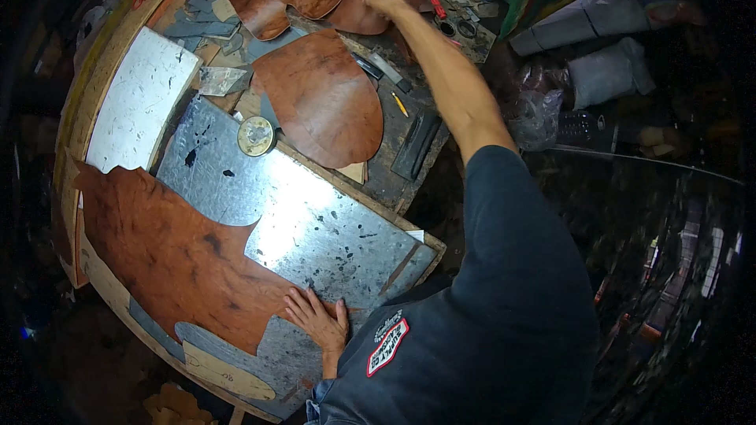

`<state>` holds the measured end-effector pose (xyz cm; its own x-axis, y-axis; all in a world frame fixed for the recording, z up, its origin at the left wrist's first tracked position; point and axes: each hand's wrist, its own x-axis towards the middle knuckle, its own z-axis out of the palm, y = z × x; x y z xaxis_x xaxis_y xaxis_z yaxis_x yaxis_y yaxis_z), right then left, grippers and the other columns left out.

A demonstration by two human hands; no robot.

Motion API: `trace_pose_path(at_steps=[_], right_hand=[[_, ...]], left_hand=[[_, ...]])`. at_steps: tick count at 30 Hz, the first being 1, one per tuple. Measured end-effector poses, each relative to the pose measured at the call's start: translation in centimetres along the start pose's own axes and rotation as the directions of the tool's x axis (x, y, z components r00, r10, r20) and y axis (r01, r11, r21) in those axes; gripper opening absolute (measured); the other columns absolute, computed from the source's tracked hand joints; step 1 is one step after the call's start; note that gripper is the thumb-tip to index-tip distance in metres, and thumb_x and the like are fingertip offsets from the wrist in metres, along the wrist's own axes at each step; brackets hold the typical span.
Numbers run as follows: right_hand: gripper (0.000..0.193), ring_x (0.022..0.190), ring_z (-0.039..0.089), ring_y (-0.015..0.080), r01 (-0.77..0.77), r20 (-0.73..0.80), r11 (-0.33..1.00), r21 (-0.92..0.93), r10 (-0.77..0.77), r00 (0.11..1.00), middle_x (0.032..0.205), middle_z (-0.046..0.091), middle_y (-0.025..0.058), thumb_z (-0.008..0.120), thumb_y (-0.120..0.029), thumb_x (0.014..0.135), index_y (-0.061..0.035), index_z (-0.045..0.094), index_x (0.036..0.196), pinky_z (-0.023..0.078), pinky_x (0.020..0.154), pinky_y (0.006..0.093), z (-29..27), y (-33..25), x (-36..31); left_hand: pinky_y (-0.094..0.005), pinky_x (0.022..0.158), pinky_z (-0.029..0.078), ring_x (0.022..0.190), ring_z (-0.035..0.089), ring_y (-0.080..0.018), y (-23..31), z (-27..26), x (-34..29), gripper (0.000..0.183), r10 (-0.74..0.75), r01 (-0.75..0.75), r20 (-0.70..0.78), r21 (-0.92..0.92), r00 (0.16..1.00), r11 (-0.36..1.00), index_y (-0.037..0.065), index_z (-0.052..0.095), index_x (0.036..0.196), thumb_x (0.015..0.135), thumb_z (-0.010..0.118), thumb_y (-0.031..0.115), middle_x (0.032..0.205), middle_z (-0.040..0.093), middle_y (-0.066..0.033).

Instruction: Cutting out leather patterns for shoe components using a hand tool.

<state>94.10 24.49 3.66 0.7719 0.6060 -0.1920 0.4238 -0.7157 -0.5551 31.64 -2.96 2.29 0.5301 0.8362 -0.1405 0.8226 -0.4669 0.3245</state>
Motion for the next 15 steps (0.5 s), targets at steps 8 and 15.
trace_pose_path(at_steps=[8,15], right_hand=[[0.022,0.054,0.058,0.0134,0.520,0.049,0.808,0.278,-0.553,0.832,0.079,0.068,0.0013,0.063,-0.016,0.088,-0.0082,0.067,0.107,0.048,0.053,0.0316,-2.5,-5.2,-12.2],[0.021,0.050,0.052,0.0085,-0.016,0.692,0.913,0.408,-0.298,0.658,0.069,0.059,-0.0004,0.063,-0.019,0.090,-0.0045,0.066,0.105,0.041,0.045,0.0257,3.2,-5.9,-30.2]], left_hand=[[-0.0599,0.114,0.013,0.143,0.014,-0.0472,-0.2,-0.1,-0.3,0.073,-0.001,0.001,-0.012,-0.016,1.000,1.000,0.006,0.032,0.147,0.092,0.057,0.045,0.156,0.018,-0.0249],[-0.0588,0.114,0.013,0.143,0.015,-0.0460,0.4,-0.5,0.5,0.069,-0.032,0.034,0.026,-0.075,0.999,0.997,0.003,0.042,0.140,0.089,0.060,0.046,0.156,0.020,-0.0242]])
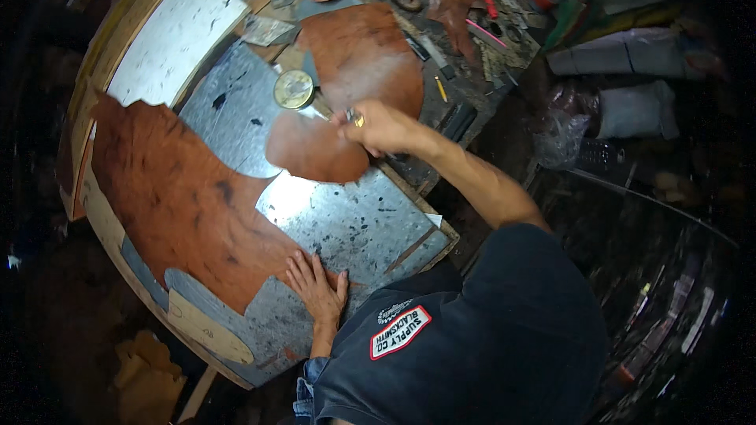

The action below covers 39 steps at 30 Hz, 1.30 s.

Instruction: Cutting out leather patterns for shoe components using a hand tool.

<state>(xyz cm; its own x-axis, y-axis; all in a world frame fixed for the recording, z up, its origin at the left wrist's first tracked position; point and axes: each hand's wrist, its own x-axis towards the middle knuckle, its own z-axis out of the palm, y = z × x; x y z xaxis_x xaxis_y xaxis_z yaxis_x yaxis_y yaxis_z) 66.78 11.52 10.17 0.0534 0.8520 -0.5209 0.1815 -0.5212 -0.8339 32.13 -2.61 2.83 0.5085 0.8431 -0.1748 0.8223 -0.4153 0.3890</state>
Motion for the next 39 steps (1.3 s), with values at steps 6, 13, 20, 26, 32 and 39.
trace_pose_path(at_steps=[6,13,20,26,32,39], right_hand=[[0.033,0.086,0.065,0.0426,0.079,-0.257,0.643,-0.761,-0.412,0.874,0.103,0.066,0.0235,0.064,-0.028,0.088,-0.0011,0.063,0.105,0.051,0.074,0.0515,0.1,3.3,4.2],[0.064,0.104,0.061,0.0485,-0.085,-0.374,0.610,-0.787,-0.363,0.854,0.143,0.037,0.0324,0.066,-0.034,0.081,-0.0064,0.046,0.135,0.054,0.083,0.0487,2.0,2.3,10.6],[0.050,0.095,0.065,0.0470,-0.058,-0.327,0.564,-0.823,-0.388,0.862,0.144,0.037,0.0314,0.062,-0.023,0.080,-0.0095,0.058,0.127,0.055,0.080,0.0477,1.3,1.3,12.1],[0.032,0.086,0.067,0.0410,0.067,-0.230,0.485,-0.872,-0.527,0.818,0.126,0.055,0.0240,0.061,-0.021,0.081,-0.0053,0.063,0.109,0.054,0.074,0.0508,1.3,2.3,12.9],[0.028,0.095,0.063,0.0390,-0.007,-0.322,0.412,-0.911,-0.702,0.635,0.099,0.066,0.0177,0.061,-0.030,0.084,-0.0057,0.066,0.097,0.051,0.080,0.0474,-0.7,-0.6,10.9],[0.026,0.064,0.065,0.0197,0.413,-0.465,0.567,-0.713,-0.823,0.327,0.077,0.071,0.0082,0.067,-0.026,0.086,-0.0034,0.070,0.098,0.051,0.061,0.0338,-0.5,-6.4,5.9]], left_hand=[[-0.0578,0.115,0.012,0.144,0.014,-0.0448,-0.3,-0.1,-0.4,0.070,0.004,-0.004,-0.035,0.016,0.999,1.000,0.004,0.042,0.141,0.088,0.063,0.045,0.156,0.020,-0.0233],[-0.0577,0.115,0.012,0.144,0.014,-0.0448,-0.2,-0.1,-0.2,0.071,0.004,-0.004,-0.024,0.017,1.000,1.000,0.004,0.041,0.141,0.087,0.063,0.044,0.157,0.019,-0.0234],[-0.0575,0.115,0.014,0.143,0.016,-0.0454,-0.3,-0.1,-0.1,0.070,0.010,-0.009,-0.048,0.019,0.999,1.000,0.004,0.047,0.137,0.086,0.065,0.047,0.156,0.021,-0.0233],[-0.0573,0.115,0.013,0.143,0.018,-0.0454,-0.3,-0.4,-0.9,0.072,-0.012,0.012,-0.032,-0.010,0.999,1.000,0.001,0.047,0.137,0.083,0.067,0.044,0.155,0.022,-0.0243],[-0.0567,0.114,0.016,0.140,0.024,-0.0447,-0.3,-0.1,-1.1,0.068,-0.028,0.015,-0.104,-0.120,0.994,0.993,0.004,0.049,0.136,0.084,0.065,0.045,0.153,0.028,-0.0228],[-0.0530,0.116,0.014,0.143,0.019,-0.0409,0.2,0.9,-1.5,0.066,0.031,-0.043,-0.117,-0.102,0.993,0.994,0.006,0.049,0.137,0.090,0.056,0.051,0.154,0.027,-0.0201]])
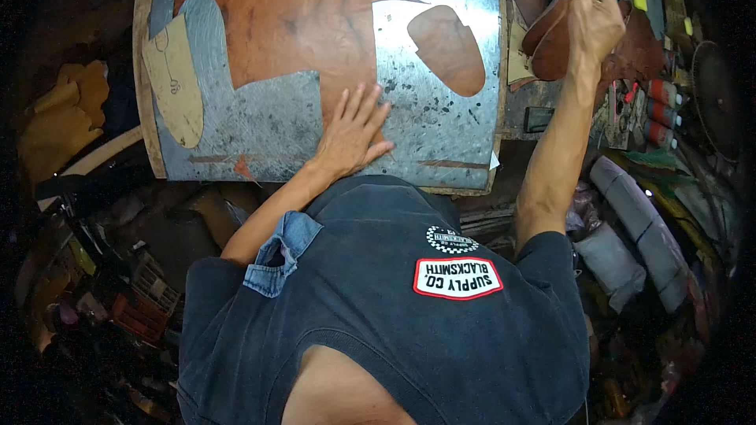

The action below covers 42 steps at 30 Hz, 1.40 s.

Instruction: Cutting out leather patterns for shoe components using a hand tool.

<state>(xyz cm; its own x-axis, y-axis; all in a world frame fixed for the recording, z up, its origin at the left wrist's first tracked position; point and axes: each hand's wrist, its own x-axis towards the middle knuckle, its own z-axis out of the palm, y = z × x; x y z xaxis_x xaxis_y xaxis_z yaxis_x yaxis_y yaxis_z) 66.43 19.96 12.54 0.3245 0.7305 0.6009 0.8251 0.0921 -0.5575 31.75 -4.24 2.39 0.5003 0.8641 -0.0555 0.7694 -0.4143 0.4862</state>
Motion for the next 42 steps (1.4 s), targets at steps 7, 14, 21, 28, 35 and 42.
trace_pose_path(at_steps=[7,14,21,28,35,42], right_hand=[[0.031,0.052,0.051,0.0085,-0.387,0.331,0.679,0.624,0.219,0.918,0.064,0.057,0.0019,0.072,-0.010,0.086,0.0045,0.060,0.111,0.042,0.046,0.0226,-5.7,-14.0,-3.2],[0.024,0.052,0.049,0.0059,-0.684,0.798,0.727,0.055,0.380,0.468,0.064,0.058,0.0007,0.070,-0.017,0.086,-0.0003,0.067,0.103,0.040,0.048,0.0233,-1.9,-17.0,-15.3],[0.038,0.083,0.071,0.0323,-0.373,0.784,0.909,-0.185,0.365,0.503,0.094,0.069,0.0272,0.059,-0.015,0.088,0.0008,0.061,0.122,0.055,0.075,0.0410,-2.0,-15.7,-24.1],[0.048,0.083,0.068,0.0403,-0.225,0.748,0.956,-0.188,0.288,0.599,0.084,0.069,0.0246,0.062,-0.020,0.086,-0.0057,0.056,0.131,0.054,0.078,0.0469,-0.8,-16.7,-26.4],[0.046,0.084,0.068,0.0396,-0.284,0.811,0.935,-0.212,0.331,0.483,0.085,0.069,0.0230,0.062,-0.024,0.087,-0.0166,0.057,0.133,0.053,0.080,0.0474,-2.1,-16.5,-27.1],[0.046,0.078,0.069,0.0376,-0.312,0.829,0.931,-0.190,0.322,0.458,0.078,0.070,0.0201,0.060,-0.026,0.088,-0.0195,0.057,0.134,0.053,0.078,0.0462,-1.8,-15.9,-27.2]], left_hand=[[-0.0410,0.101,0.046,0.115,0.061,-0.0277,0.3,-2.6,-5.1,0.033,0.129,-0.167,-0.109,-0.528,0.986,0.833,0.002,0.066,0.115,0.088,0.067,0.021,0.115,0.067,-0.0173],[-0.0371,0.080,0.054,0.091,0.068,-0.0299,-4.5,-6.0,-8.1,0.019,-0.362,0.152,-0.265,-0.580,0.894,0.800,0.000,0.069,0.103,0.087,0.066,0.009,0.097,0.071,-0.0153],[-0.0472,0.101,0.042,0.123,0.051,-0.0389,-7.2,-6.0,-5.3,0.035,-0.118,0.043,-0.340,-0.220,0.933,0.975,0.000,0.063,0.116,0.083,0.070,0.012,0.122,0.062,-0.0170],[-0.0554,0.116,0.015,0.144,0.018,-0.0427,-10.7,-6.0,-0.3,0.081,0.104,-0.100,-0.124,0.039,0.987,0.994,0.006,0.037,0.145,0.081,0.069,0.045,0.150,0.038,-0.0157],[-0.0566,0.116,0.014,0.144,0.018,-0.0420,-8.9,-4.5,-3.2,0.086,0.056,-0.057,-0.064,-0.015,0.996,0.998,0.005,0.035,0.146,0.080,0.071,0.047,0.151,0.037,-0.0151],[-0.0567,0.116,0.015,0.143,0.020,-0.0427,-8.5,-3.4,-4.5,0.091,-0.009,-0.003,-0.187,-0.065,0.982,0.998,0.002,0.033,0.146,0.079,0.072,0.049,0.150,0.037,-0.0185]])
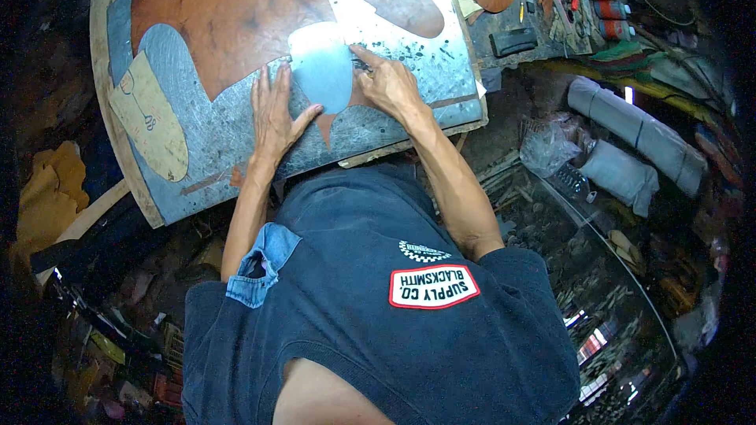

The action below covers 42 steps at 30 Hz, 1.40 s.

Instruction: Cutting out leather patterns for shoe components using a hand tool.

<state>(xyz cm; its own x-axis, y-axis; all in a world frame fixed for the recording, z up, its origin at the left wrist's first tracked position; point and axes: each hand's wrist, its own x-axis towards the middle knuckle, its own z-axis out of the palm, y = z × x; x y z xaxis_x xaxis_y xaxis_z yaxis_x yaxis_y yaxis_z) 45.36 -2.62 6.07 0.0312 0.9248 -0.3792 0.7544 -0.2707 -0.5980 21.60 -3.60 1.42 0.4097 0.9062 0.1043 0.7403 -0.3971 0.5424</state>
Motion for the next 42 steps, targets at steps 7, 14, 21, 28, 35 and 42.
trace_pose_path(at_steps=[7,14,21,28,35,42], right_hand=[[0.049,0.069,0.069,0.0336,-0.051,0.096,0.998,-0.021,0.053,0.994,0.074,0.068,0.0213,0.059,-0.024,0.087,-0.0186,0.055,0.135,0.054,0.070,0.0433,-1.3,-0.7,0.4],[0.053,0.084,0.069,0.0387,-0.002,0.140,1.000,-0.010,0.004,0.990,0.085,0.071,0.0210,0.061,-0.026,0.088,-0.0174,0.050,0.139,0.054,0.079,0.0464,-1.7,-1.1,0.3],[0.058,0.104,0.064,0.0278,0.042,-0.168,0.987,0.156,-0.015,0.986,0.119,0.063,0.0171,0.069,-0.024,0.086,-0.0127,0.050,0.139,0.055,0.084,0.0395,-2.5,-0.3,-0.8],[0.028,0.075,0.062,0.0141,0.026,0.122,0.964,0.265,-0.060,0.991,0.082,0.065,0.0055,0.066,-0.014,0.089,-0.0027,0.065,0.114,0.050,0.061,0.0254,-6.9,1.6,-4.5],[0.029,0.053,0.051,0.0102,-0.168,-0.003,0.529,0.832,0.308,0.951,0.068,0.054,0.0019,0.062,-0.008,0.089,-0.0002,0.056,0.116,0.045,0.049,0.0261,-4.0,5.5,-8.6],[0.036,0.054,0.053,0.0116,-0.179,0.095,0.181,0.967,0.393,0.914,0.071,0.054,0.0009,0.060,-0.005,0.088,-0.0037,0.049,0.122,0.047,0.047,0.0297,0.6,4.7,-9.9]], left_hand=[[-0.0583,0.115,0.012,0.143,0.022,-0.0428,0.4,0.0,0.1,0.090,-0.004,0.004,-0.002,-0.038,1.000,0.999,0.004,0.036,0.145,0.076,0.076,0.044,0.147,0.043,-0.0172],[-0.0480,0.108,0.038,0.133,0.042,-0.0356,4.4,-0.6,1.9,0.074,-0.389,0.248,-0.060,-0.679,0.919,0.691,-0.001,0.029,0.147,0.086,0.069,0.014,0.145,0.041,-0.0233],[-0.0283,0.093,0.051,0.111,0.058,-0.0202,6.8,1.5,2.4,0.064,-0.514,0.248,0.197,-0.968,0.835,0.031,0.000,0.025,0.148,0.092,0.057,0.001,0.135,0.050,-0.0238],[-0.0280,0.084,0.053,0.097,0.065,-0.0147,8.4,-0.2,1.1,0.042,-0.187,0.396,0.350,-0.838,0.918,0.376,0.001,0.052,0.134,0.093,0.059,0.010,0.110,0.070,-0.0118],[-0.0396,0.101,0.042,0.120,0.053,-0.0368,-0.6,-4.1,1.2,0.047,-0.334,0.215,-0.259,-0.400,0.906,0.891,-0.005,0.052,0.128,0.087,0.063,0.015,0.128,0.054,-0.0287],[-0.0377,0.111,0.032,0.137,0.036,-0.0293,-6.4,-7.1,1.1,0.064,-0.692,0.265,-0.139,-0.857,0.708,0.443,-0.008,0.029,0.144,0.093,0.060,0.014,0.148,0.035,-0.0242]])
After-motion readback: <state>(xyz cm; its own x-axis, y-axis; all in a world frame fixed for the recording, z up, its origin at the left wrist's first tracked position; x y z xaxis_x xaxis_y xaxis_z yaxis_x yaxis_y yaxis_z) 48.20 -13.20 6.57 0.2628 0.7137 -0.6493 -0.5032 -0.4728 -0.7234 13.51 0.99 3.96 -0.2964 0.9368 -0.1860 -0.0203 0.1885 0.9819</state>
